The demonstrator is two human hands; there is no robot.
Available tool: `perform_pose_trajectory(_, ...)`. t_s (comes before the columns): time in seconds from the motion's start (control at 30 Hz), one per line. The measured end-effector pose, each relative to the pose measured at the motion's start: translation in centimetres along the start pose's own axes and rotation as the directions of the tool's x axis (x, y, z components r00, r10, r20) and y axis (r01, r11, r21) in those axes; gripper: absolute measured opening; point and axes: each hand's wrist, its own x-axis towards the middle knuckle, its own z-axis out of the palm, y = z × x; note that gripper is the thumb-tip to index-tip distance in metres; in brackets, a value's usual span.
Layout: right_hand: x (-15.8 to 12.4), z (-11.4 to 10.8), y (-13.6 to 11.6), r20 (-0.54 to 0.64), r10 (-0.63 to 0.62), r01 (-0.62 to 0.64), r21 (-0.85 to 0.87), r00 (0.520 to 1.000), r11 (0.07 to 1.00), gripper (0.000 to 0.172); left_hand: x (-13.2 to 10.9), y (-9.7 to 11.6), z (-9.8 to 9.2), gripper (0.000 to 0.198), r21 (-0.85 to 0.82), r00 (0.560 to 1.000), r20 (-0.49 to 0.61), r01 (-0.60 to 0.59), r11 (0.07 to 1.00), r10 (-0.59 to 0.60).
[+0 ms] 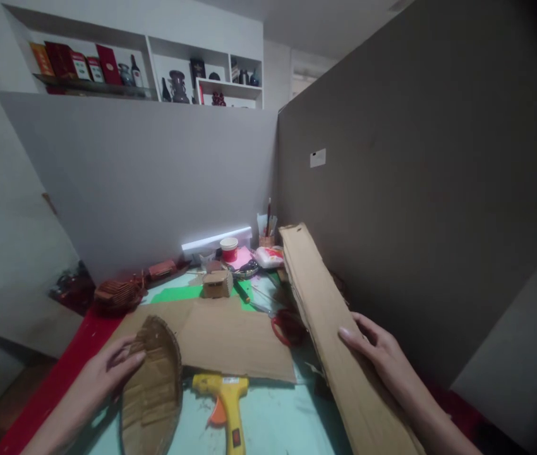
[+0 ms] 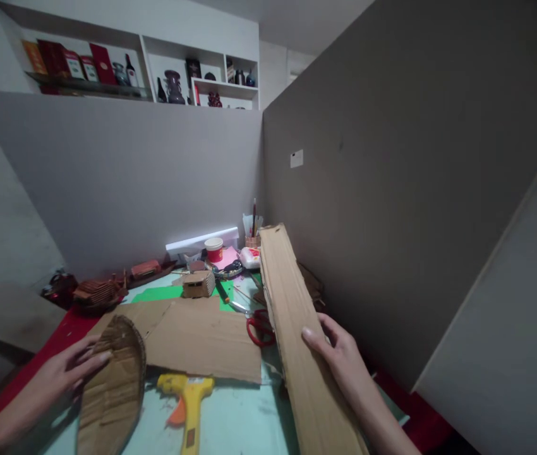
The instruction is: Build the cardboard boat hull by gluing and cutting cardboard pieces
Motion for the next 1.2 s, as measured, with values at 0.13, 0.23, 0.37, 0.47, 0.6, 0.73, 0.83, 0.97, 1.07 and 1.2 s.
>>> perform_pose_trajectory(0.13,-1.4,2.5,-0.4,0.123,0.031,-0.06,0.245,0.992,0.968,0.054,0.2,0.1,-0.4,0.048,0.092,0.998,0.058,-0.041,0.995,0.036)
perform_pose_trajectory(0.23,-1.4,4.4,-0.7,0.191,0.022,-0.087,0.344,0.981,0.935,0.052,0.1,-0.9,-0.8,0.052,0.156,0.992,0.089,-0.105,0.982,0.092)
perform_pose_trajectory(0.37,-0.7,6.7,-1.5,0.285,-0.017,-0.131,0.492,0.958,0.86,0.05,-0.7,-1.4,-1.2,0.058,0.189,0.99,0.062,-0.14,0.972,0.13)
perform_pose_trajectory(0.47,-0.3,8.3,-2.5,0.369,-0.123,-0.113,0.556,0.921,0.823,0.047,-1.4,0.0,-1.7,0.061,0.214,0.986,-0.037,-0.15,0.965,0.162)
perform_pose_trajectory(0.6,-0.6,10.4,-4.4,0.471,-0.223,-0.099,0.566,0.853,0.818,0.048,-3.1,3.6,-0.9,0.057,0.206,0.967,-0.14,-0.181,0.962,0.212)
perform_pose_trajectory(0.73,-2.4,13.4,-6.4,0.546,-0.244,-0.065,0.486,0.801,0.871,0.044,-5.8,6.4,2.9,0.047,-0.073,0.975,0.063,-0.207,0.976,0.212)
perform_pose_trajectory(0.83,-3.8,15.4,-7.5,0.556,-0.285,0.037,0.414,0.781,0.909,0.04,-7.5,7.3,5.5,0.048,-0.338,0.94,0.315,-0.018,0.941,0.131)
perform_pose_trajectory(0.97,-2.6,14.1,-7.2,0.603,-0.331,0.329,0.119,0.726,0.937,0.038,-8.2,7.7,4.9,0.053,-0.461,0.961,0.277,0.127,0.878,0.007)
perform_pose_trajectory(1.07,0.6,10.5,-5.2,0.493,-0.324,0.431,-0.119,0.807,0.894,0.022,-7.6,7.8,2.7,0.045,-0.512,0.982,0.182,0.131,0.849,-0.042)
perform_pose_trajectory(1.2,5.2,7.1,-1.5,0.376,-0.286,0.437,-0.422,0.882,0.794,0.008,-6.3,7.9,1.6,0.04,-0.553,0.981,0.193,0.112,0.825,-0.004)
